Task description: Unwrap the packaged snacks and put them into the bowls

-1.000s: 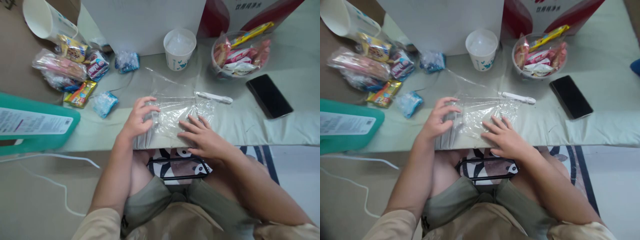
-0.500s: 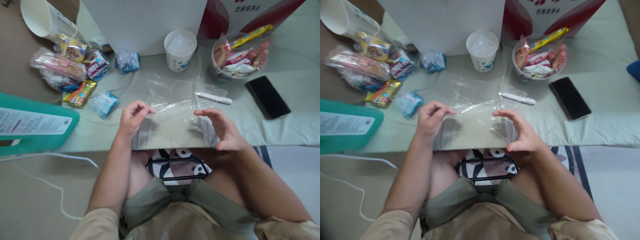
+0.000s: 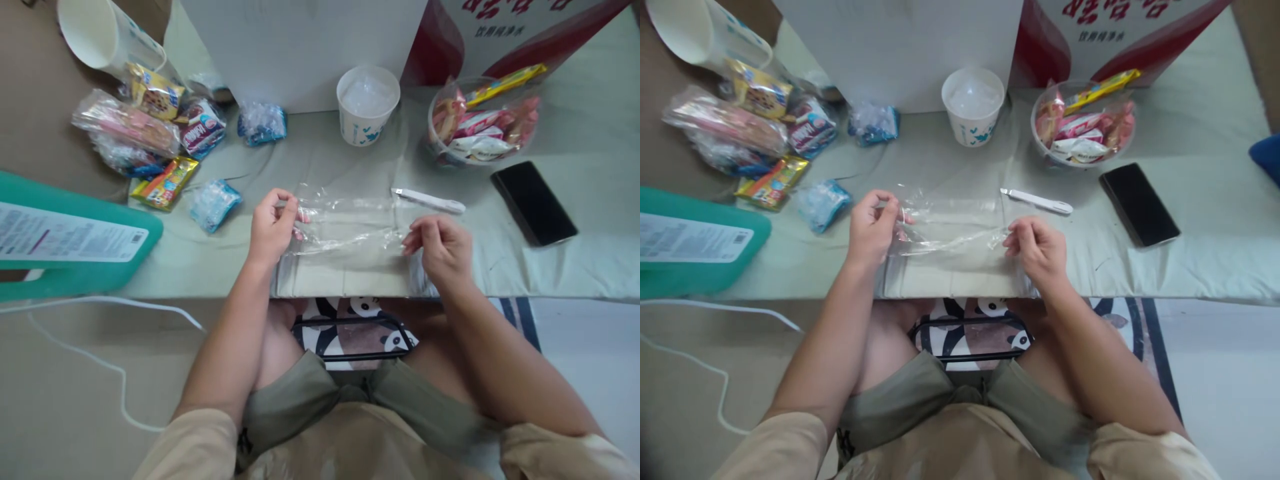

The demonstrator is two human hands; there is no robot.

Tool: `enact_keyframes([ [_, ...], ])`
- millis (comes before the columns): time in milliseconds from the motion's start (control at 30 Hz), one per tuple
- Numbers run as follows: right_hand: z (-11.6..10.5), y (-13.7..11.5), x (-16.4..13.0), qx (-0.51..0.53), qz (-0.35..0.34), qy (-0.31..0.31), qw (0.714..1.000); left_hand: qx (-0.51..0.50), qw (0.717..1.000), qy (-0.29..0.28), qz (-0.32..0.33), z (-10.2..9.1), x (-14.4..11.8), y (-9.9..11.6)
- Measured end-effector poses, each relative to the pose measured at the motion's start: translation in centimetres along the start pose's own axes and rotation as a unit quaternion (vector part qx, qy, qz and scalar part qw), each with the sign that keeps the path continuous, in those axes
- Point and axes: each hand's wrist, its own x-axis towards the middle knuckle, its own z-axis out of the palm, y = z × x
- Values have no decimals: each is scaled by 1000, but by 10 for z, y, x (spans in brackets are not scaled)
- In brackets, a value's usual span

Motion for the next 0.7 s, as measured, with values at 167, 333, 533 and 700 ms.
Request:
enact_keyframes([
  [167,-5,7,15,-82,83,30,993,128,991,10,40,-2,1,-4],
  [333,-14,13,10,-279,53,-10,959,310,945,30,100,-8,0,-7],
  [533,-9,11,4,-387,-71,34,919,321,936,20,144,-5,5,-11],
  [700,-5,-2,2,-352,-172,-14,920,126,978,-122,112,4,1,-5],
])
